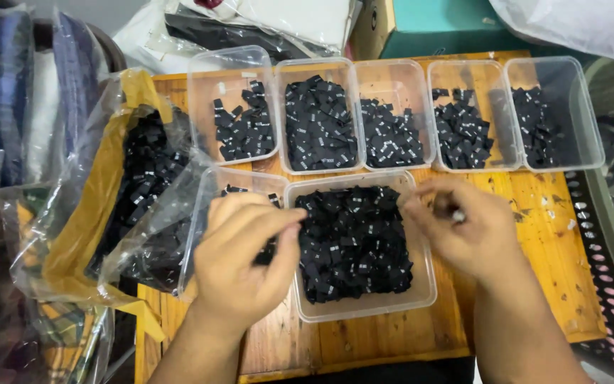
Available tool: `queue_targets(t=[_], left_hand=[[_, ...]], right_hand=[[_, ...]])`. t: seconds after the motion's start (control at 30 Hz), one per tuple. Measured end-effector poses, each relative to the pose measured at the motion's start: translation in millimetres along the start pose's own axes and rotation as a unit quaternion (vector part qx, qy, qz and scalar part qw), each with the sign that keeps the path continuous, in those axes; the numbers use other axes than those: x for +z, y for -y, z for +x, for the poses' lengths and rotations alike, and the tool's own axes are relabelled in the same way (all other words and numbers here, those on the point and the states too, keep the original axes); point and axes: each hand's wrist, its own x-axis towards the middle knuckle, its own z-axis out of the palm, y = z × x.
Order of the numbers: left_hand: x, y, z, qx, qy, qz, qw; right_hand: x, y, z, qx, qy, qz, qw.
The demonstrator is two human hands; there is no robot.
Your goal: Trimming excess threads from small black fabric components using hand clippers at a sewing factory workbench.
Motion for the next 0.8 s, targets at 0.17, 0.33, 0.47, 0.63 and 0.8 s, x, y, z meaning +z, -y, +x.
queue_targets(t=[0.17,0.33,0.47,0.63,0.8], left_hand=[[-1.4,4.2,-12.0,-0.062,-0.236,-0.02,0.97],[9.9,14.0,-17.6,-0.033,-0.394,-0.258,0.882],[11.5,13.8,-22.6,-0.019,-0.357,-0.296,0.886],[14.5,13.0,-21.6,-0.004,-0.363,-0.277,0.89],[12.1,11.2,-20.4,0.005,-0.352,-0.232,0.907]], right_hand=[[-3.3,17.8,4.4,0.008,0.063,-0.028,0.998],[-6.8,32.9,11.9,0.027,0.093,-0.019,0.995],[-6.0,43.5,12.9,0.011,0.094,-0.041,0.995],[-2.2,62.4,20.2,0.0,0.13,-0.054,0.99],[9.9,62.8,26.7,-0.053,0.301,0.008,0.952]])
